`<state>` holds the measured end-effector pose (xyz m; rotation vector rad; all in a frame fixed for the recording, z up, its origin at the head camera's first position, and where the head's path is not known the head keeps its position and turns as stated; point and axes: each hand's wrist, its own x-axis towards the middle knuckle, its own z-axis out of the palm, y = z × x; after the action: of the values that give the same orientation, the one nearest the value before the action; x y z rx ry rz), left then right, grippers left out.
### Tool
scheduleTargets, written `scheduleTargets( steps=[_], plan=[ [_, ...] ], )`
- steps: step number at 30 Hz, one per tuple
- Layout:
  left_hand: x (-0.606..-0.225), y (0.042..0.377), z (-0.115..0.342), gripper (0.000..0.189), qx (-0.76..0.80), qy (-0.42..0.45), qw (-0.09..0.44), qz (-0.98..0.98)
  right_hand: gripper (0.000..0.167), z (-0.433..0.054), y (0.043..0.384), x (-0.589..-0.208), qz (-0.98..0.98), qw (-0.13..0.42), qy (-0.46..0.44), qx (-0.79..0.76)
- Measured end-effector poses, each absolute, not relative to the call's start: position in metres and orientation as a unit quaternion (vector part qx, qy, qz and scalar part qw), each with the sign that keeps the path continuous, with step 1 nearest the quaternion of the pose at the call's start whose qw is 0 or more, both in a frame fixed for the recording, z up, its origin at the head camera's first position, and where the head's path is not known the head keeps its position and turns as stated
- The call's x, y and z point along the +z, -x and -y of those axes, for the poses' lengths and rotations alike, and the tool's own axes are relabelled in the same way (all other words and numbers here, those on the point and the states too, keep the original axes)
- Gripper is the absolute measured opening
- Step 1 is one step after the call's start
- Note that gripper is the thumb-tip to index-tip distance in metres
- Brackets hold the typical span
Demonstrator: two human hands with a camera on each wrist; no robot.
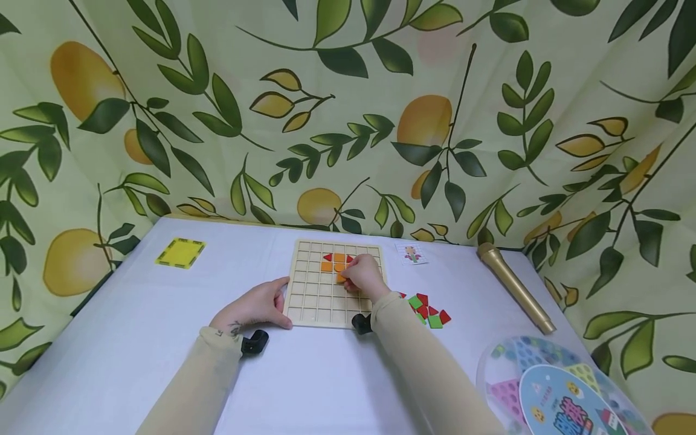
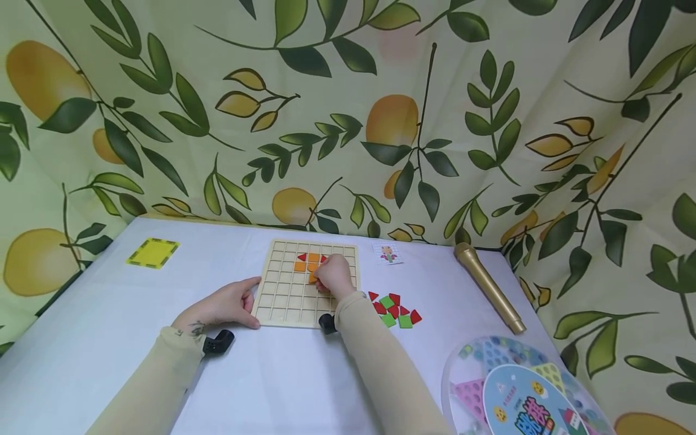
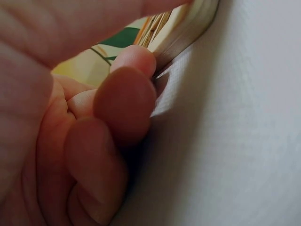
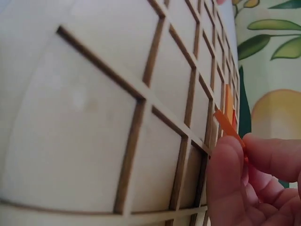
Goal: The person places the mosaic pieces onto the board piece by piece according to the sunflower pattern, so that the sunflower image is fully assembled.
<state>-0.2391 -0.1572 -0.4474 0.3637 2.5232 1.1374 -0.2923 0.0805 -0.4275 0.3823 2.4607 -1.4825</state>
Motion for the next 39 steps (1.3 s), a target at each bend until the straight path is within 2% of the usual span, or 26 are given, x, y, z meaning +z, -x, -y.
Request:
scheduleTargets(
  steps=[9, 19, 27, 35, 39],
  plan=[
    [-0.448, 0.24, 0.157, 0.108, 0.4, -0.136, 0.173, -0.89, 0.014, -0.069, 0.287, -0.424, -0.886, 0.071, -0.117, -0.444],
    [-0.448, 0.24, 0.159, 0.107, 0.399, -0.137, 0.171, -0.89, 0.031, -0.065, 0.282, -0.423, -0.925, 0.03, -0.063, -0.373],
    [-0.448, 0.241, 0.157, 0.108, 0.399, -0.137, 0.174, -0.89, 0.006, -0.104, 0.277, -0.396, -0.954, 0.053, -0.077, -0.285],
    [-0.448, 0.242, 0.157, 0.109, 0.398, -0.141, 0.177, -0.889, 0.004, -0.161, 0.266, -0.393, -0.978, 0.121, -0.094, -0.14],
    [-0.449, 0.24, 0.158, 0.109, 0.401, -0.138, 0.176, -0.888, 0.012, -0.173, 0.258, -0.401, -0.977, 0.147, -0.098, -0.118]
  ],
)
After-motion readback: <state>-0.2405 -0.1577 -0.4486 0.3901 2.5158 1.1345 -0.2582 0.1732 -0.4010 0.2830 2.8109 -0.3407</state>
